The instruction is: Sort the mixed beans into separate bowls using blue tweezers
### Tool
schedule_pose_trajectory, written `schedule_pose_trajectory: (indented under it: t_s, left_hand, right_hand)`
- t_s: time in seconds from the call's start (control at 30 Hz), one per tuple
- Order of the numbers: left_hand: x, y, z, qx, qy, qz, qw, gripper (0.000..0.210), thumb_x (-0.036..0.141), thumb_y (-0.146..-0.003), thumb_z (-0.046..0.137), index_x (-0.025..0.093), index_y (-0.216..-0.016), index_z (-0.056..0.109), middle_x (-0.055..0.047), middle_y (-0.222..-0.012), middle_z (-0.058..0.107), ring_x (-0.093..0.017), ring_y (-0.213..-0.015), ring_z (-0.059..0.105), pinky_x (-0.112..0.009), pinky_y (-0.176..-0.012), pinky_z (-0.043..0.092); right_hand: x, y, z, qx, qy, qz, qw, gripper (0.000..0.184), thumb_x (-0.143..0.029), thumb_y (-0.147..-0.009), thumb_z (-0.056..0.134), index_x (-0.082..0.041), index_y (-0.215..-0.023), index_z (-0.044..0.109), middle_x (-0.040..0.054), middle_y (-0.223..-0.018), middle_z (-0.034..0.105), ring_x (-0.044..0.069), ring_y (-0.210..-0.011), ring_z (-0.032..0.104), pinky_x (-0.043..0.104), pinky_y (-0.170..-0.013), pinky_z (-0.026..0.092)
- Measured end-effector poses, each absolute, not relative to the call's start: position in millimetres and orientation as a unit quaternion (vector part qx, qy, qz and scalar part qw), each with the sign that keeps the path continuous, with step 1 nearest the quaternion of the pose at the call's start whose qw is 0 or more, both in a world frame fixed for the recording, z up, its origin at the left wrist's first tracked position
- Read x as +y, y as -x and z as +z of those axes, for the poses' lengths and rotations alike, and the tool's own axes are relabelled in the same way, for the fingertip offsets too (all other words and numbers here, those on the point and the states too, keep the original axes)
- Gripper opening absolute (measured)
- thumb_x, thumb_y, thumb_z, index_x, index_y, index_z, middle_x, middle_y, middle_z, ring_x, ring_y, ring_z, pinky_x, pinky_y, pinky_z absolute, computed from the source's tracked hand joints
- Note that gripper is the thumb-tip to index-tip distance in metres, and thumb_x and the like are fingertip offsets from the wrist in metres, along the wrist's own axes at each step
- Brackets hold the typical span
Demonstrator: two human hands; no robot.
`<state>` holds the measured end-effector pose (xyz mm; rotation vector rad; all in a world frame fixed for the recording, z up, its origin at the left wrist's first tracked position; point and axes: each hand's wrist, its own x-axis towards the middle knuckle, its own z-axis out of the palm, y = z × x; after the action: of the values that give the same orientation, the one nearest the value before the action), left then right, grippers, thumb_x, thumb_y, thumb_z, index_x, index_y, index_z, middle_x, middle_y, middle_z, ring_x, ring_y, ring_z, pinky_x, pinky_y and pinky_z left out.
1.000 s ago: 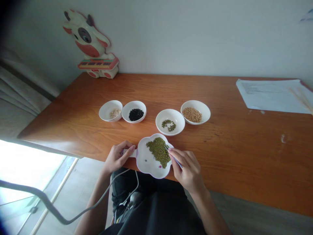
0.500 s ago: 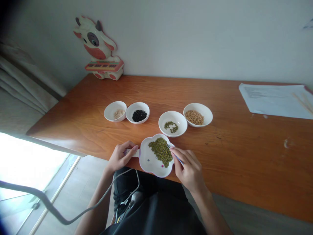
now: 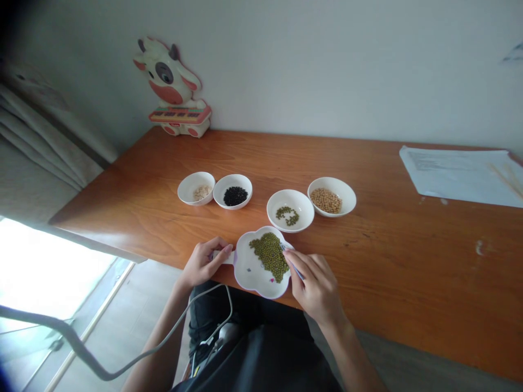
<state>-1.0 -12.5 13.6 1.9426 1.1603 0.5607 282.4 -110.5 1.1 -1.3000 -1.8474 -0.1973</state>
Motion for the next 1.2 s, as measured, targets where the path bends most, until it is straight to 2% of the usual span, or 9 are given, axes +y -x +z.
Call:
schedule_pose_trajectory:
  t_s: [0.27,0.47,1.07,1.2]
  left_hand:
    - [-11,0,14,0.45,-0.768,0.227,0.395,0.032,0.042,-0.104,0.054,0.018,-0.087,0.068,0.0,-0.075,0.071,-0.011,-0.064,0.061,-0.022,-0.064,0.044]
    - [-10,-1,16,0.446,-0.767,0.232,0.398,0.032,0.042,-0.104,0.054,0.018,-0.087,0.068,0.0,-0.075,0.072,-0.012,-0.063,0.061,-0.022,-0.063,0.043]
    - [-11,-1,18,0.453,-0.764,0.226,0.401,0.035,0.044,-0.103,0.053,0.018,-0.087,0.069,-0.001,-0.075,0.071,-0.012,-0.063,0.061,-0.023,-0.062,0.044]
    - [-11,-2,18,0.451,-0.762,0.229,0.404,0.035,0.045,-0.103,0.053,0.018,-0.086,0.068,-0.001,-0.075,0.071,-0.012,-0.064,0.062,-0.023,-0.063,0.045]
  right_hand:
    - [-107,-288,12,-0.729,0.505,-0.097,0.452,0.055,0.005,-0.083,0.071,-0.019,-0.133,0.066,0.0089,-0.11,0.08,0.018,-0.092,0.074,0.033,-0.082,0.058]
    - [-106,-291,11,-0.756,0.499,-0.041,0.421,0.047,0.001,-0.086,0.071,-0.018,-0.129,0.067,0.0077,-0.11,0.08,0.017,-0.093,0.073,0.032,-0.082,0.059]
    - [-105,-295,9,-0.788,0.479,-0.056,0.381,0.041,0.001,-0.088,0.068,-0.014,-0.126,0.067,0.0087,-0.112,0.079,0.018,-0.094,0.071,0.034,-0.083,0.058]
    - [-106,-296,7,-0.787,0.48,-0.054,0.384,0.042,0.0,-0.089,0.067,-0.017,-0.128,0.067,0.0078,-0.112,0.079,0.018,-0.091,0.071,0.034,-0.082,0.057]
